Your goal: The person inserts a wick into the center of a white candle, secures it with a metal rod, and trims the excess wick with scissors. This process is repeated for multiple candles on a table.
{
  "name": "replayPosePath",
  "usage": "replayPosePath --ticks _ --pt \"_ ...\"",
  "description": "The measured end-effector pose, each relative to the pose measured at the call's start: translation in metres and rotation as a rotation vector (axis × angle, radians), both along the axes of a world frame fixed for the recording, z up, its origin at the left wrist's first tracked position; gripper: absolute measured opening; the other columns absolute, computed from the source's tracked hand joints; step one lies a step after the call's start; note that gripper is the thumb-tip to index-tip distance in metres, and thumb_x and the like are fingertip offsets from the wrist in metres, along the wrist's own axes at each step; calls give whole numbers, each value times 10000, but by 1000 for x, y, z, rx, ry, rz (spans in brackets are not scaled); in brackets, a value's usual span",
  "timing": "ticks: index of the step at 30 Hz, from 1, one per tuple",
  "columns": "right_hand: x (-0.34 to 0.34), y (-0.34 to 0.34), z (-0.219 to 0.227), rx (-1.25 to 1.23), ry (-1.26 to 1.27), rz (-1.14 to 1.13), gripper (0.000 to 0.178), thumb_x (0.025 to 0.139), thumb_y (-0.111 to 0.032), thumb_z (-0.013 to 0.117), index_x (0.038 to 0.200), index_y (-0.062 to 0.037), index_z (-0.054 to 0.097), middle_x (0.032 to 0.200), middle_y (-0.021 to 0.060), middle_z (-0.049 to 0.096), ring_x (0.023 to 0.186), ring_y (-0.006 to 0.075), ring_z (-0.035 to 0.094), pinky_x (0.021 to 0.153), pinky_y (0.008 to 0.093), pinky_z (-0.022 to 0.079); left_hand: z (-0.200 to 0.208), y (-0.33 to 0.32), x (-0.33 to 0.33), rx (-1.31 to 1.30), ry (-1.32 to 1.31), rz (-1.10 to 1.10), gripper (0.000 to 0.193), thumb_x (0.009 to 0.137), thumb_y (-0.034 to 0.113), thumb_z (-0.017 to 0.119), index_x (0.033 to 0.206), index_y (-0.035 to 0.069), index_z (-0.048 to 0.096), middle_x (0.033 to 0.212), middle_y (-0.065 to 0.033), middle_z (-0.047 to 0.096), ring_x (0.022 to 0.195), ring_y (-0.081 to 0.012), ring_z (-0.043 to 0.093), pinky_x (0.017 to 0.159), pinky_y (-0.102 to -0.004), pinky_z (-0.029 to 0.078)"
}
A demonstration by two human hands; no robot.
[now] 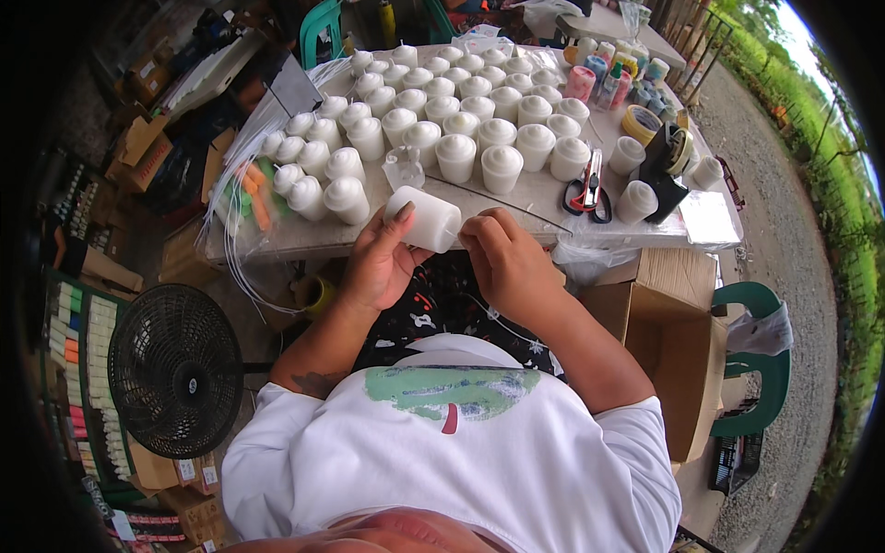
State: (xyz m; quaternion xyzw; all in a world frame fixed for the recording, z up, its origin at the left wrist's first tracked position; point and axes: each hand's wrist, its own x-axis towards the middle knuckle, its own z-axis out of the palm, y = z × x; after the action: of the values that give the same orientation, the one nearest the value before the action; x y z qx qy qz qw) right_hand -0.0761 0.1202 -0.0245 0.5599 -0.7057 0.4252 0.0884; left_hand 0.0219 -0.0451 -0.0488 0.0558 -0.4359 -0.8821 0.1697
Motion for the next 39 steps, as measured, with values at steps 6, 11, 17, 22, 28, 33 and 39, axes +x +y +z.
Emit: replayPosePath --ticks 6,11,17,22,28,33,39 --pt "4 1 -3 -3 -162 0 193 842 -13 630 1016 -21 547 878 132 559 755 306 593 648 364 486 1 1 -1 40 34 12 325 931 229 617 1167 53 481 1100 -67 582 995 -165 607 849 -351 543" --pt "7 3 0 -34 -106 -35 215 816 -40 680 1013 -52 596 838 98 572 699 266 598 606 333 483 1 1 1 33 31 -9 339 947 241 581 1206 46 480 1132 -84 585 1040 -187 603 882 -368 531" --pt "0 -2 -8 -121 192 -109 185 775 -28 691 941 -62 616 830 82 585 705 271 597 612 360 479 0 5 2 22 -2 -31 347 964 257 548 1231 47 479 1151 -92 588 1068 -201 598 901 -376 526" --pt "0 -6 -11 -178 245 -129 193 751 -17 696 921 -58 615 820 80 588 719 263 590 627 354 474 -1 9 1 95 -8 -53 358 968 280 539 1238 52 478 1165 -93 587 1081 -200 593 911 -377 520" --pt "0 -6 -19 -252 244 -144 218 733 1 715 927 -52 631 804 88 598 708 250 594 616 337 477 -2 15 2 110 -4 -54 364 969 290 537 1242 56 477 1183 -97 584 1090 -195 588 926 -373 510" --pt "6 -3 -18 -271 85 -127 236 738 8 731 952 -45 648 821 98 614 719 247 619 618 329 499 -3 11 2 122 3 -49 363 969 289 537 1241 56 476 1186 -96 580 1099 -197 583 936 -380 507" --pt "6 1 -17 -245 117 -137 230 749 29 711 957 -40 642 838 109 613 736 258 627 639 333 511 -1 13 2 133 -10 -62 366 964 281 547 1240 53 470 1180 -94 578 1100 -202 582 938 -389 508"
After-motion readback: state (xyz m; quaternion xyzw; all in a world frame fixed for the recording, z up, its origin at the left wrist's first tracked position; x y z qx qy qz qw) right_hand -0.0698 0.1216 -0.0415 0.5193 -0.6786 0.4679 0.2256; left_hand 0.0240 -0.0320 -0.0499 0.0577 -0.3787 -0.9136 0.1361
